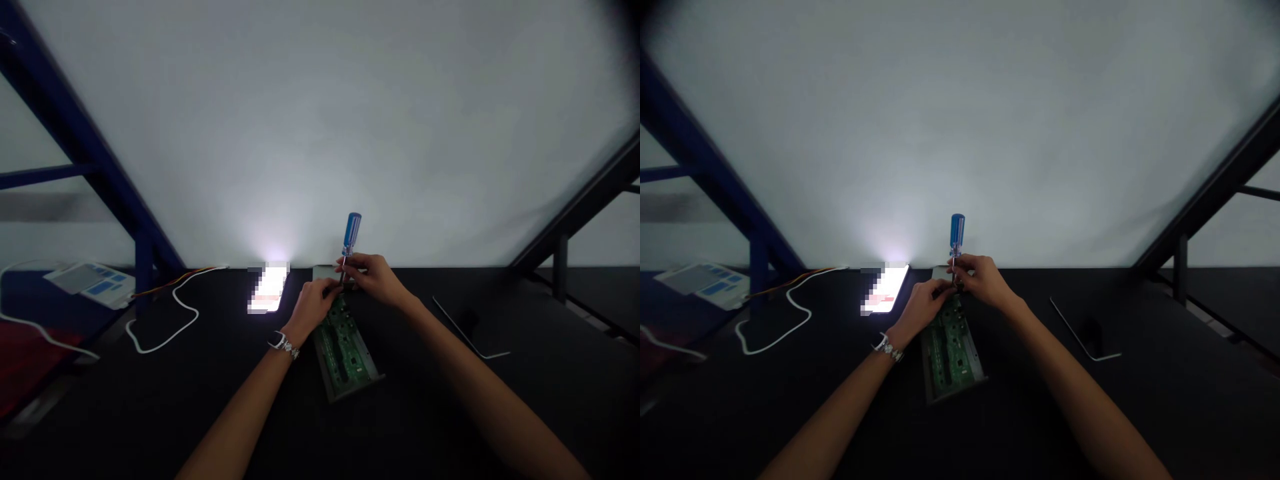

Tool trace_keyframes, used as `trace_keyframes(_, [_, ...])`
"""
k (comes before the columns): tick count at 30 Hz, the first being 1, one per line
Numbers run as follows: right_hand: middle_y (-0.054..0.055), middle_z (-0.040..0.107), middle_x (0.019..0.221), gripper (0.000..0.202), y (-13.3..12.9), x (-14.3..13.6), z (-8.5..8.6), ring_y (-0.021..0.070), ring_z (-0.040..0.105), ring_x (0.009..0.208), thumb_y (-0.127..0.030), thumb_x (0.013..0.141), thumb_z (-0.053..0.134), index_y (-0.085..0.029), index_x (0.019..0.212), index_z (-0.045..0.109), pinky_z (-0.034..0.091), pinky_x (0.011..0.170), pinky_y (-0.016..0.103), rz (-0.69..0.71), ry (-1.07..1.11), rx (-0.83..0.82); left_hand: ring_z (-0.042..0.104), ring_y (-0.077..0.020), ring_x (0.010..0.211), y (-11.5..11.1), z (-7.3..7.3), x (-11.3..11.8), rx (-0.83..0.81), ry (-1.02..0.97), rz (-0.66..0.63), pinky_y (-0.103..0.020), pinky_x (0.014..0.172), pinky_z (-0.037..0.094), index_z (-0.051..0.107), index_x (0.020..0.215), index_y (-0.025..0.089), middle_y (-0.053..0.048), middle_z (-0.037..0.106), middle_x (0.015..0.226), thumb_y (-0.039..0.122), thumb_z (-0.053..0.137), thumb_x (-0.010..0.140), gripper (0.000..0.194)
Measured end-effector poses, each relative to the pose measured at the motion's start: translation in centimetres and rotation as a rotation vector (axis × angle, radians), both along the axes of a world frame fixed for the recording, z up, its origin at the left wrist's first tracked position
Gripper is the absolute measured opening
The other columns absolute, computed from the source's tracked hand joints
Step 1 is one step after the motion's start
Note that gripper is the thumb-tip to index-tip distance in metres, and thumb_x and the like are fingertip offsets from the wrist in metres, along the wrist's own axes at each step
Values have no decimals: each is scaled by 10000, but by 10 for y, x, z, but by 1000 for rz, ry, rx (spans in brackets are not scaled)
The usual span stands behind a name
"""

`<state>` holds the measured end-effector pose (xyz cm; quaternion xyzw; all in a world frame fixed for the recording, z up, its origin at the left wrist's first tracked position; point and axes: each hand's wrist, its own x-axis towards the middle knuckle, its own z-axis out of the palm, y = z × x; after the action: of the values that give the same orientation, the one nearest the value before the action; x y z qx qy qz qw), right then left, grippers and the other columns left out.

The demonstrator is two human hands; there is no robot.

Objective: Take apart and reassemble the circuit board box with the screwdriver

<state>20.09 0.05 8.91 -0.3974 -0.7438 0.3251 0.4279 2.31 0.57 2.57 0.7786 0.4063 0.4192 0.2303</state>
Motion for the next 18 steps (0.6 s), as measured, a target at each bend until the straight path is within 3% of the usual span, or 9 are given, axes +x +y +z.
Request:
trace_keyframes(4, [30,677,738,157,3,-2,-3,153,603,630,-335,837,633,-179,831,650,483,591,290,-95,-28,67,689,-201,890,-1,4,0,-43,-68,-14,-309,796,521,709,1012,225,-43,742,972,291,664,840,190])
trace_keyframes(10, [-11,582,631,291,5,-12,-14,128,514,575,-405,803,670,-198,676,510,411,555,266,-231,-9,176,684,-194,759,-1,3,7,-63,-60,83,-291,690,500,713,855,201,-26,738,819,369,693,817,173])
trace_keyframes(13, [12,632,695,248,3,-14,-15,144,565,612,-417,813,663,-194,755,572,429,551,264,-235,6,147,687,-198,755,-2,2,8,-43,-39,76,-291,696,488,736,867,208,-30,752,830,340,646,859,160])
trace_keyframes(18, [78,717,969,288,-1,-6,-6,168,652,693,-386,879,575,-184,1068,654,505,600,293,-15,-10,-21,690,-197,756,-3,4,6,-28,-16,-4,-291,716,482,750,945,210,-37,763,873,274,581,900,186])
